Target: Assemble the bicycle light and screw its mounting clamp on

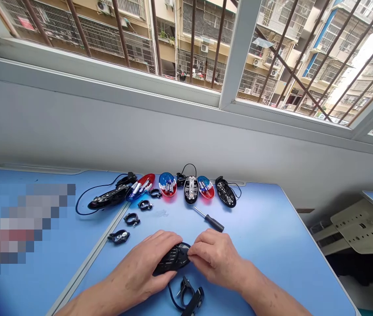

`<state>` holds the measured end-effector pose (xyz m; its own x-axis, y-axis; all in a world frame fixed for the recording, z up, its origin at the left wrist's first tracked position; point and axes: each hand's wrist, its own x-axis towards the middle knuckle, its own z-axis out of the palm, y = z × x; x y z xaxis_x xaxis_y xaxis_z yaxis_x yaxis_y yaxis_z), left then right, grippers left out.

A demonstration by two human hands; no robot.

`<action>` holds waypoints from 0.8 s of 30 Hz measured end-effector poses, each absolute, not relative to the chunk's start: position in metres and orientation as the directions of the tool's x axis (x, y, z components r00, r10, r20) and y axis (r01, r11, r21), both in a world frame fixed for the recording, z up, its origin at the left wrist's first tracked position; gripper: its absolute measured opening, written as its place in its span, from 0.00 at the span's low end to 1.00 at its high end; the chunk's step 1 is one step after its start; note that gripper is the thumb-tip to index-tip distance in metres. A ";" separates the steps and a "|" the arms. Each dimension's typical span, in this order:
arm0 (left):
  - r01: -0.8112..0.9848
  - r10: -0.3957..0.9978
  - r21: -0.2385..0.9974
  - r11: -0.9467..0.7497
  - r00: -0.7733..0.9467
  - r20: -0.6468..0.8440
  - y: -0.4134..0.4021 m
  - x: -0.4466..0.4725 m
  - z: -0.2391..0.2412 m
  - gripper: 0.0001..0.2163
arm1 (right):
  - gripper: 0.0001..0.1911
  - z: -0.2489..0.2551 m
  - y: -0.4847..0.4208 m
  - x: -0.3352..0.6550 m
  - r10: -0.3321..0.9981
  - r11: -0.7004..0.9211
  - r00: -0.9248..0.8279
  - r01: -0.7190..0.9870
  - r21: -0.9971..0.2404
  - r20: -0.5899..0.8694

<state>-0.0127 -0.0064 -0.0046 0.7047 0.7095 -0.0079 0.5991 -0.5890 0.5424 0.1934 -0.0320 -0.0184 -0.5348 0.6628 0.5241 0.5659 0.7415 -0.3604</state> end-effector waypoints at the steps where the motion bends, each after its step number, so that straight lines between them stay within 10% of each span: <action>1: 0.599 0.710 0.542 -0.589 0.705 -0.007 -0.006 -0.013 -0.005 0.12 | 0.07 -0.018 -0.032 0.193 0.660 0.744 -0.535 0.560 -0.364 0.527; 17: 0.621 0.719 0.535 -0.573 0.694 -0.035 -0.008 -0.013 0.002 0.11 | 0.07 -0.020 -0.030 0.190 0.717 0.696 -0.499 0.537 -0.477 0.486; 24: 0.614 0.716 0.534 -0.582 0.698 -0.023 -0.008 -0.013 0.000 0.10 | 0.05 -0.018 -0.032 0.192 0.878 0.453 -0.398 0.511 -0.731 0.265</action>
